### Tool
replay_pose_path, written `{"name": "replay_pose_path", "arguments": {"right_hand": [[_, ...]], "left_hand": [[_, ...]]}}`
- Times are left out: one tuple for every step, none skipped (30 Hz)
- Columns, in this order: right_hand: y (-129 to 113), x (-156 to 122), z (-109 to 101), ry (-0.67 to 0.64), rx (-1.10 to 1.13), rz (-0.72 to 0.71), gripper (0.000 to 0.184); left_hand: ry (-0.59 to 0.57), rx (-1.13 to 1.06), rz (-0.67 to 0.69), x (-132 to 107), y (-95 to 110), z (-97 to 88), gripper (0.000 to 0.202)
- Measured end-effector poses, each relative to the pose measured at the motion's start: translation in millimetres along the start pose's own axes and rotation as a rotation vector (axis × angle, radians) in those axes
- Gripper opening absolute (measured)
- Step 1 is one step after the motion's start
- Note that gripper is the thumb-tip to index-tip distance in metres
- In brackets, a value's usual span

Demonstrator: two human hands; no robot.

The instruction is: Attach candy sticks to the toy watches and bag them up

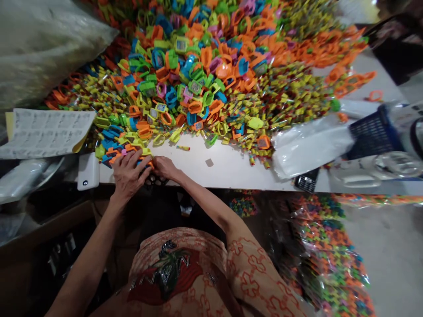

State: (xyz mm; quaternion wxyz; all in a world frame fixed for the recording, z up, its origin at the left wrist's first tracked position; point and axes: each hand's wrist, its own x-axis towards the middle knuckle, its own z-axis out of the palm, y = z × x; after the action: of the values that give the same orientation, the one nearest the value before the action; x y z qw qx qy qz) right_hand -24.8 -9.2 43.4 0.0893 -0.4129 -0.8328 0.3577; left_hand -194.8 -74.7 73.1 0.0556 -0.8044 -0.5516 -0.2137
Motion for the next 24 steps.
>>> {"name": "replay_pose_path", "arguments": {"right_hand": [[4.4,-0.8,-8.2,-0.01,0.03,-0.015,0.024],[11.4,-1.1,-18.2,0.007,0.052,-0.011,0.025],[20.5,-0.3,-29.8,0.065,0.047,0.022,0.028],[31.0,2.1,-42.4,0.152,0.01,0.083,0.033],[42.0,6.2,-55.3,0.252,-0.06,0.162,0.038],[52.6,12.0,-67.7,0.335,-0.156,0.246,0.044],[62.2,18.9,-78.6,0.351,-0.249,0.301,0.048],[70.2,26.2,-87.7,0.331,-0.327,0.334,0.049],[76.5,32.9,-94.7,0.29,-0.389,0.339,0.049],[81.1,38.3,-99.6,0.242,-0.431,0.324,0.048],[84.3,41.6,-102.7,0.211,-0.454,0.302,0.047],[86.4,42.6,-104.4,0.204,-0.462,0.278,0.046],[87.7,41.2,-105.0,0.221,-0.457,0.261,0.046],[88.1,37.7,-104.4,0.252,-0.437,0.254,0.045],[87.6,32.7,-102.7,0.294,-0.403,0.25,0.044],[85.9,27.0,-99.6,0.339,-0.351,0.247,0.042],[82.8,21.1,-94.6,0.377,-0.278,0.242,0.038],[78.0,15.7,-87.4,0.403,-0.176,0.238,0.034],[71.6,11.2,-78.1,0.409,-0.046,0.236,0.03],[63.9,8.0,-66.9,0.4,0.107,0.235,0.025],[55.4,6.3,-54.4,0.375,0.272,0.232,0.021],[46.8,6.2,-41.6,0.34,0.436,0.228,0.018],[38.8,7.6,-29.3,0.299,0.585,0.214,0.014],[32.1,10.2,-18.6,0.262,0.705,0.191,0.012]], "left_hand": [[0.024,0.008,0.007,-3.4,-1.3,-1.3,0.037],[0.054,0.021,0.012,-7.4,-3.0,-2.2,0.036],[0.086,0.036,0.012,-11.3,-4.9,-2.7,0.035],[0.117,0.052,0.005,-14.4,-6.7,-2.7,0.034],[0.14,0.064,-0.008,-16.0,-8.1,-2.3,0.033],[0.154,0.071,-0.024,-15.8,-9.1,-1.6,0.032],[0.155,0.072,-0.041,-14.0,-9.5,-0.7,0.031],[0.151,0.067,-0.057,-11.0,-9.6,0.1,0.031],[0.142,0.06,-0.069,-7.3,-9.3,0.9,0.032],[0.134,0.053,-0.079,-3.7,-8.9,1.4,0.032],[0.125,0.045,-0.085,-0.8,-8.5,1.7,0.033],[0.116,0.036,-0.089,0.8,-8.1,1.8,0.033],[0.108,0.027,-0.09,1.2,-7.8,1.7,0.034],[0.101,0.018,-0.091,0.5,-7.6,1.7,0.034],[0.095,0.013,-0.093,-1.0,-7.5,1.7,0.034],[0.094,0.012,-0.096,-2.8,-7.3,2.0,0.034],[0.097,0.015,-0.099,-4.4,-7.0,2.4,0.034],[0.102,0.021,-0.102,-5.5,-6.8,3.1,0.035],[0.106,0.027,-0.103,-6.0,-6.6,3.9,0.035],[0.11,0.03,-0.104,-6.0,-6.4,4.6,0.035],[0.111,0.03,-0.103,-5.5,-6.3,5.2,0.035],[0.109,0.029,-0.105,-4.8,-6.3,5.7,0.035],[0.107,0.027,-0.107,-4.1,-6.3,5.9,0.035],[0.105,0.025,-0.108,-3.6,-6.3,5.9,0.036]]}}
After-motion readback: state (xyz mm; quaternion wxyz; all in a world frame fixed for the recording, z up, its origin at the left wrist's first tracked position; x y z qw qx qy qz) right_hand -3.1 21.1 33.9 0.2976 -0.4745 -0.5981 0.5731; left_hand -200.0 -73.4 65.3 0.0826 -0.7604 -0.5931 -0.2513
